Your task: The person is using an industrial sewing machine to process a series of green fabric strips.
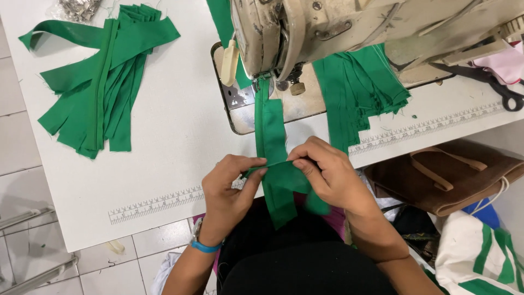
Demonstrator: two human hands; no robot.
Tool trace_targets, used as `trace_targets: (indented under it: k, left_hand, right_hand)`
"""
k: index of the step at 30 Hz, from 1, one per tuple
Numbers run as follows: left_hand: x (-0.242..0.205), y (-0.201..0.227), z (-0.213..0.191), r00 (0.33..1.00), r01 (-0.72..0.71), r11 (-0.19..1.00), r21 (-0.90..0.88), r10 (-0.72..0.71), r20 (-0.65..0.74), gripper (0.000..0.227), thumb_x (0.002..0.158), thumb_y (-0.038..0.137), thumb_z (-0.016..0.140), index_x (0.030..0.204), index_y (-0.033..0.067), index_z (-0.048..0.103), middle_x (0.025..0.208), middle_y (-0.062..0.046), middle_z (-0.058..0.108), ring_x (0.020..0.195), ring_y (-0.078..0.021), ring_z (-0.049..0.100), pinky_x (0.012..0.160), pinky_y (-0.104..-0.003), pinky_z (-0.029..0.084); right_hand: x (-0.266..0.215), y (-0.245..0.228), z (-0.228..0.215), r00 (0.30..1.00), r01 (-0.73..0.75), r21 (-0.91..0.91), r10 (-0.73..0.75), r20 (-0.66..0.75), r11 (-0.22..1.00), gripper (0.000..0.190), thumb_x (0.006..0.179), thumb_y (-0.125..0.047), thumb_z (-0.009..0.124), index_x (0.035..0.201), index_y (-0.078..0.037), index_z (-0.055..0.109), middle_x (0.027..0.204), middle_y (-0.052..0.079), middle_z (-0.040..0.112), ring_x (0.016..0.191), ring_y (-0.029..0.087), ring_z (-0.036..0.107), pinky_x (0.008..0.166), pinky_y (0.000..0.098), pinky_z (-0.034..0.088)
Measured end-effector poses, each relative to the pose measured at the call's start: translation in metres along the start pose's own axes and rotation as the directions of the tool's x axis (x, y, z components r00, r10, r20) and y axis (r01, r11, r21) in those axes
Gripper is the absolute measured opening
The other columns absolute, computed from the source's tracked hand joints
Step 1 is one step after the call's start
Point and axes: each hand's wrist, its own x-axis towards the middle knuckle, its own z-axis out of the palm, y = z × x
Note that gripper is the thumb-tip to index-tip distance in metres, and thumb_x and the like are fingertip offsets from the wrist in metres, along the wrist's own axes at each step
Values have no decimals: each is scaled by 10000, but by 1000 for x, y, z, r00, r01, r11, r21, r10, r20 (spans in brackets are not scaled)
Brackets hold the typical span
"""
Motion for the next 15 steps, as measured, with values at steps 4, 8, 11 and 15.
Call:
trace_targets:
  k: [4, 8, 11, 15]
  left_hand:
    - [5, 2, -8, 995, 77, 994, -72, -72, 72, 109, 855, 55, 785, 955, 91, 806, 777, -54, 739, 642, -177, 710, 574, -281, 554]
    - [7, 5, -9, 997, 67, 994, -86, -64, 39, 147, 912, 35, 698, 1035, 38, 779, 873, -100, 680, 679, -170, 652, 583, -294, 551]
    - [6, 4, -7, 998, 57, 995, -80, -55, 25, 186, 893, -43, 688, 1055, 25, 749, 877, -100, 694, 675, -181, 670, 572, -302, 569]
    - [2, -2, -7, 998, 29, 992, -120, -22, 60, 221, 897, -94, 608, 1085, 16, 643, 901, -129, 710, 642, -225, 681, 540, -344, 569]
  right_hand:
    - [4, -14, -3, 1000, -2, -26, 2, -15, 1000, 117, 959, -53, 640, 1018, -64, 740, 730, 93, 640, 654, 235, 629, 616, 354, 529]
    - [1, -12, -3, 1000, 6, -56, -6, 15, 998, 102, 946, -12, 644, 969, -57, 733, 724, 90, 640, 654, 237, 633, 608, 360, 532]
    - [0, -12, -2, 1000, 6, -83, -5, 16, 997, 120, 939, 10, 633, 981, -51, 727, 740, 106, 649, 665, 268, 657, 608, 377, 543]
    - [0, -8, 1, 1000, 6, -86, -7, -13, 996, 155, 955, 12, 591, 1057, -44, 693, 767, 120, 649, 668, 297, 664, 604, 396, 552]
